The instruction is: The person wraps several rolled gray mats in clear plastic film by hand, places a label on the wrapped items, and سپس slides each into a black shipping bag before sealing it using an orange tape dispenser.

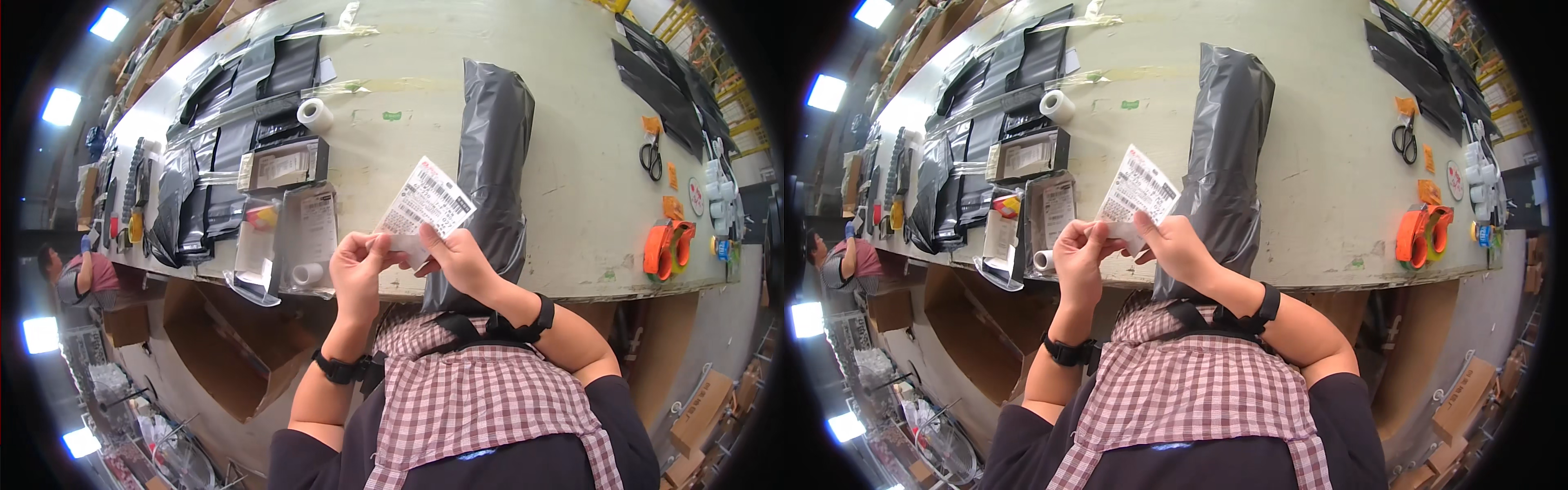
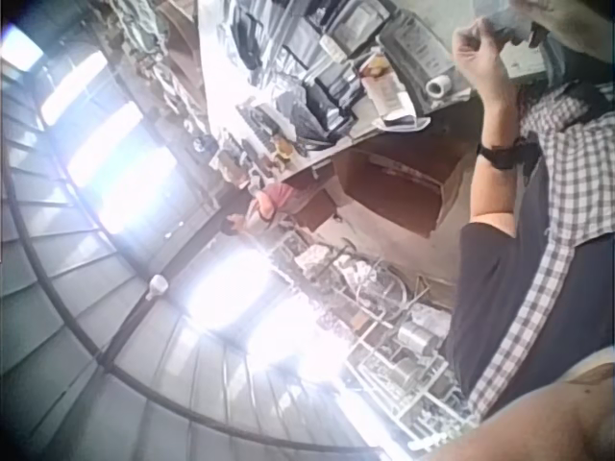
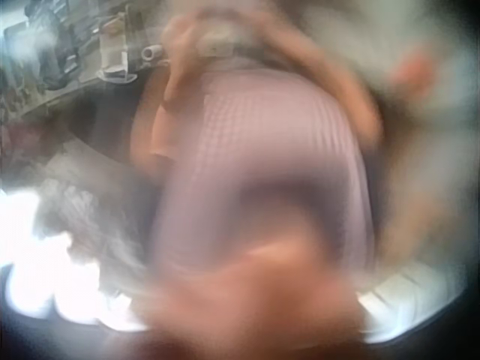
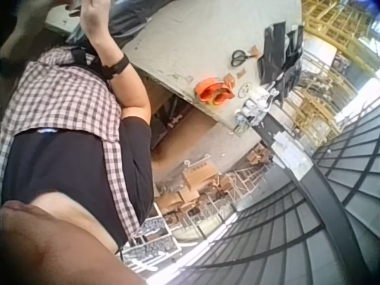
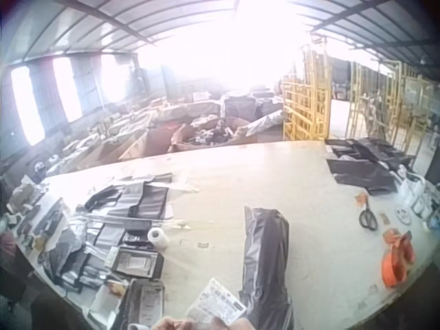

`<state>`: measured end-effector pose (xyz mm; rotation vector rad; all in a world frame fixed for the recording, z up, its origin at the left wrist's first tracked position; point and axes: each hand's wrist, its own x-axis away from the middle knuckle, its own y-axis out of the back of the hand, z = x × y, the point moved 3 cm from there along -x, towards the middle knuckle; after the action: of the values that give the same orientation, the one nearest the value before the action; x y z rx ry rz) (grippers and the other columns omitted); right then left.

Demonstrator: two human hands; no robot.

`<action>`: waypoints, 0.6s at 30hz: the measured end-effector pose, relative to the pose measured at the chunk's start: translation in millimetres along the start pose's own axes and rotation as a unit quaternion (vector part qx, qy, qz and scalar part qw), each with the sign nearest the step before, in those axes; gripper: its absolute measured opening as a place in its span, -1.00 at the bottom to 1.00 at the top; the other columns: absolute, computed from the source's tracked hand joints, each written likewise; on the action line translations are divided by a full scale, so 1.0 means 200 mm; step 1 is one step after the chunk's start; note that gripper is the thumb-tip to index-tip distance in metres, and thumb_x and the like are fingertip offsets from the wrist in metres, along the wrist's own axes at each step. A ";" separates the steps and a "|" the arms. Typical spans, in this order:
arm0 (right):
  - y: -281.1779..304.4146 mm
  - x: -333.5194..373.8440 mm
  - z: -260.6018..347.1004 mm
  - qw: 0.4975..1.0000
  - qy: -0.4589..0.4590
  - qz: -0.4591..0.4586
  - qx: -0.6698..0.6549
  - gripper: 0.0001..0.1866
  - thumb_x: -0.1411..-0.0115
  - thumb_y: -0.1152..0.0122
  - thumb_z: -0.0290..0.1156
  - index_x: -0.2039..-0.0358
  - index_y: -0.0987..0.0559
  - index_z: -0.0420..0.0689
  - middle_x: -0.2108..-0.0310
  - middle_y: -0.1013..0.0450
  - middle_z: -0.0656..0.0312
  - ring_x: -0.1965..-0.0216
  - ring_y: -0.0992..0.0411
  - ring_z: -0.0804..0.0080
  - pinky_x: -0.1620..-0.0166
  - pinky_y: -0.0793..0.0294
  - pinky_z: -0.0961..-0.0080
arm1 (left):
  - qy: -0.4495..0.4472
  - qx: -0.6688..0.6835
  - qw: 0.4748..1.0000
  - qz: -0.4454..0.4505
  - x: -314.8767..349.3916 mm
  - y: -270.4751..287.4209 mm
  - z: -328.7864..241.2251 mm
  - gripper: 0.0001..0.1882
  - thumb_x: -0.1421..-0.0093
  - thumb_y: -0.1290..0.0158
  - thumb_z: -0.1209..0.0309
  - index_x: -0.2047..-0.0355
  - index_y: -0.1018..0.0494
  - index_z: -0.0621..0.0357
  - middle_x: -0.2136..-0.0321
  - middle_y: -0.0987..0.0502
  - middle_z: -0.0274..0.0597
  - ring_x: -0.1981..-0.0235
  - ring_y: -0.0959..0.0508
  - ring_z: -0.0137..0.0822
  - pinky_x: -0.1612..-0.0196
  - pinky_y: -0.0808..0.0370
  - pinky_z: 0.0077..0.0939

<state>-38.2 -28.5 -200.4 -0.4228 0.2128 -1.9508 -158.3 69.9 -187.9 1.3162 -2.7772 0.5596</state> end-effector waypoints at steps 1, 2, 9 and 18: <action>-0.02 0.00 -0.01 1.000 -0.001 0.001 -0.001 -0.41 -0.36 0.14 -0.03 0.32 -0.55 -0.42 0.44 -0.53 0.16 0.43 -0.51 0.51 0.36 -0.57 0.57 | -0.002 -0.007 1.000 -0.022 0.02 0.03 -0.01 -0.82 -0.23 -0.08 0.43 0.39 -0.36 0.31 0.44 -0.56 -0.07 0.46 -0.61 -0.32 0.36 -0.60 -0.48; -0.04 0.00 0.00 1.000 0.008 0.006 0.007 -0.44 -0.36 0.12 -0.06 0.31 -0.55 -0.41 0.44 -0.53 0.16 0.44 -0.50 0.52 0.37 -0.57 0.57 | -0.005 -0.013 0.999 -0.047 0.03 0.06 -0.02 -0.82 -0.23 -0.08 0.43 0.39 -0.36 0.31 0.44 -0.56 -0.07 0.46 -0.61 -0.32 0.35 -0.61 -0.45; -0.18 -0.03 0.02 0.999 0.019 0.040 0.002 -0.55 -0.37 0.11 -0.15 0.14 -0.46 -0.36 0.32 -0.52 0.14 0.35 -0.52 0.47 0.39 -0.57 0.58 | -0.051 -0.016 0.991 -0.124 0.12 0.21 -0.08 -0.82 -0.23 -0.09 0.42 0.43 -0.36 0.23 0.44 -0.53 -0.18 0.48 -0.58 -0.36 0.32 -0.61 -0.47; 0.09 -0.08 0.22 0.997 -0.036 0.071 -0.014 -0.52 -0.34 0.04 -0.10 0.12 -0.50 -0.34 0.30 -0.55 0.11 0.32 -0.55 0.44 0.36 -0.54 0.61 | 0.070 -0.566 0.819 0.059 0.66 1.01 0.06 -0.66 -0.11 0.07 0.62 0.08 -0.45 0.19 0.47 -0.53 0.09 0.49 -0.56 -0.12 0.40 -0.48 -0.33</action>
<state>-0.7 -19.5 -168.5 -0.4821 0.2182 -1.7928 -393.6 83.8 -240.0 0.7312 -2.2700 -0.8684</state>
